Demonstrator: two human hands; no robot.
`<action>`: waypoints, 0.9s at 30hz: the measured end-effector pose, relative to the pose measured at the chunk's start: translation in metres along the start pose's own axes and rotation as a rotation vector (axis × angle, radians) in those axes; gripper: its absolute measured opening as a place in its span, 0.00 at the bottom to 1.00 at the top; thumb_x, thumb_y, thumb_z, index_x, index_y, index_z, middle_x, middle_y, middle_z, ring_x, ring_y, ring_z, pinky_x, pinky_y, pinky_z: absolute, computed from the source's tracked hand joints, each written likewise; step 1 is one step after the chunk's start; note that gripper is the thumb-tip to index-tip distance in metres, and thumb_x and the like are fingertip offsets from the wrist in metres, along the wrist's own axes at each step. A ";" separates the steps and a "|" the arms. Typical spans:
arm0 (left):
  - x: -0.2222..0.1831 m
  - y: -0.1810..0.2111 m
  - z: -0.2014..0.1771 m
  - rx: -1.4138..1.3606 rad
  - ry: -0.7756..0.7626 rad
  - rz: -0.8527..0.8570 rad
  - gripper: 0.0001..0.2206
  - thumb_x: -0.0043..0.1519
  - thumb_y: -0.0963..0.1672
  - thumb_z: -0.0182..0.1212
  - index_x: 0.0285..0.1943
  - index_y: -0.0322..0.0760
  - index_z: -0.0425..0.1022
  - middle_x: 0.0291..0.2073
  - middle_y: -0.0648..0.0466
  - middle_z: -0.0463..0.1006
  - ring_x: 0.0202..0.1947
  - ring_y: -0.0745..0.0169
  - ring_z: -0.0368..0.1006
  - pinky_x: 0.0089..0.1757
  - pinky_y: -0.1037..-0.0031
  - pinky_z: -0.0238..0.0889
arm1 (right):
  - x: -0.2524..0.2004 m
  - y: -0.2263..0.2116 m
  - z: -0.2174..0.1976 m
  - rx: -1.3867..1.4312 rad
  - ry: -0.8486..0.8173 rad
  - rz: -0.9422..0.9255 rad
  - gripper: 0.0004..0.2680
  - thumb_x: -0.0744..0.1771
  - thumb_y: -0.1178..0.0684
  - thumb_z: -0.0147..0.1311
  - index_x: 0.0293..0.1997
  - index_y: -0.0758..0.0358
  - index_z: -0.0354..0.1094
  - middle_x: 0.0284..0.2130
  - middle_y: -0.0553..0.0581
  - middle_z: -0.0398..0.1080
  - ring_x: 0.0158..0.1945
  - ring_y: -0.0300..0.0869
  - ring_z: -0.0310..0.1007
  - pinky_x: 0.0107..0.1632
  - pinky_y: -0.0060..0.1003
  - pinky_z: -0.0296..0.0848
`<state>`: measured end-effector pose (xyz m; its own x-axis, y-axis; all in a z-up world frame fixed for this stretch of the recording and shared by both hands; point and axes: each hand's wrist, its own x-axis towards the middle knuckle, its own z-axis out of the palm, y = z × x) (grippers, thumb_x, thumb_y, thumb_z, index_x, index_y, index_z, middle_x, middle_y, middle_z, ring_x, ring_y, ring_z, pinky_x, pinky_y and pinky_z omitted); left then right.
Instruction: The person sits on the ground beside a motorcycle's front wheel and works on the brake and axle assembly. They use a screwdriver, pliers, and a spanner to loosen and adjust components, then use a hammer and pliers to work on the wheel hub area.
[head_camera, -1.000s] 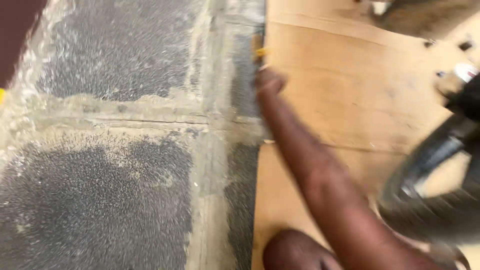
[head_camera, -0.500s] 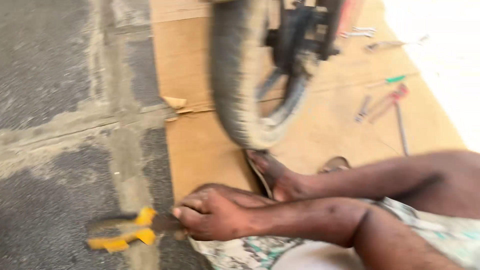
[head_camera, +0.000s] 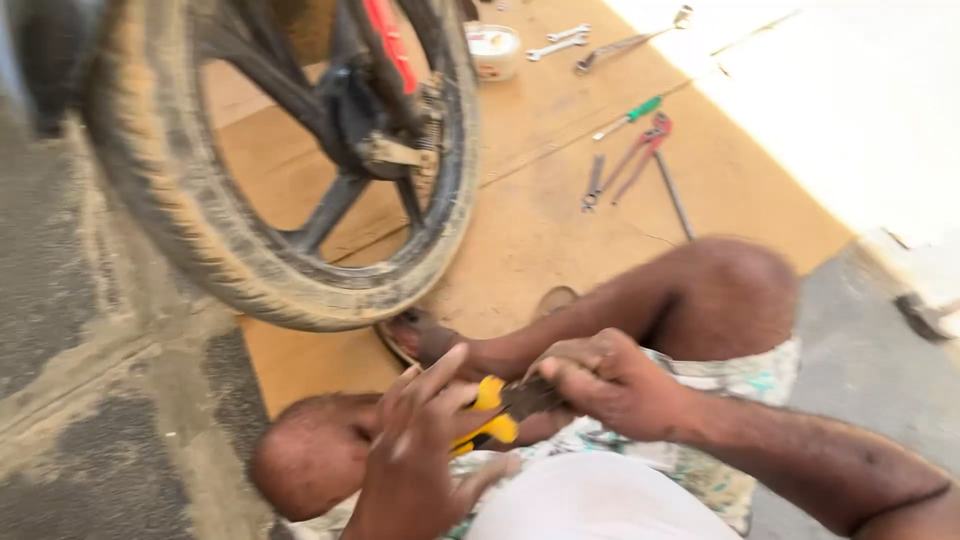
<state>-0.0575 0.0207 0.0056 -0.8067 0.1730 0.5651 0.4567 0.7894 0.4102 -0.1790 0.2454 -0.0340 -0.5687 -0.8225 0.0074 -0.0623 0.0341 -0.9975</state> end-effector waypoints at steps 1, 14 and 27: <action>0.003 0.000 0.021 -0.014 -0.002 -0.001 0.36 0.42 0.50 0.80 0.56 0.32 0.66 0.61 0.36 0.70 0.58 0.40 0.71 0.57 0.51 0.60 | -0.013 -0.001 -0.011 -0.002 0.007 0.012 0.12 0.72 0.53 0.45 0.40 0.70 0.74 0.26 0.51 0.76 0.29 0.34 0.72 0.33 0.33 0.74; 0.086 -0.019 0.175 -0.131 -0.092 -0.394 0.12 0.53 0.42 0.73 0.37 0.30 0.73 0.32 0.44 0.76 0.31 0.47 0.75 0.35 0.60 0.69 | -0.180 0.163 -0.189 -0.477 1.227 -0.073 0.13 0.76 0.47 0.45 0.57 0.69 0.68 0.41 0.62 0.76 0.40 0.42 0.74 0.42 0.36 0.75; 0.158 -0.086 0.256 -1.617 -0.035 -1.012 0.25 0.56 0.39 0.58 0.65 0.27 0.70 0.65 0.41 0.68 0.67 0.45 0.66 0.52 0.48 0.72 | -0.310 0.456 -0.224 -1.227 1.023 0.508 0.28 0.68 0.35 0.52 0.69 0.70 0.61 0.67 0.67 0.61 0.68 0.59 0.59 0.66 0.63 0.57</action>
<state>-0.3202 0.1311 -0.1238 -0.9543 0.0920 -0.2843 -0.2764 -0.6338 0.7225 -0.2149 0.6428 -0.4757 -0.9637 0.0766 0.2559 0.0035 0.9616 -0.2745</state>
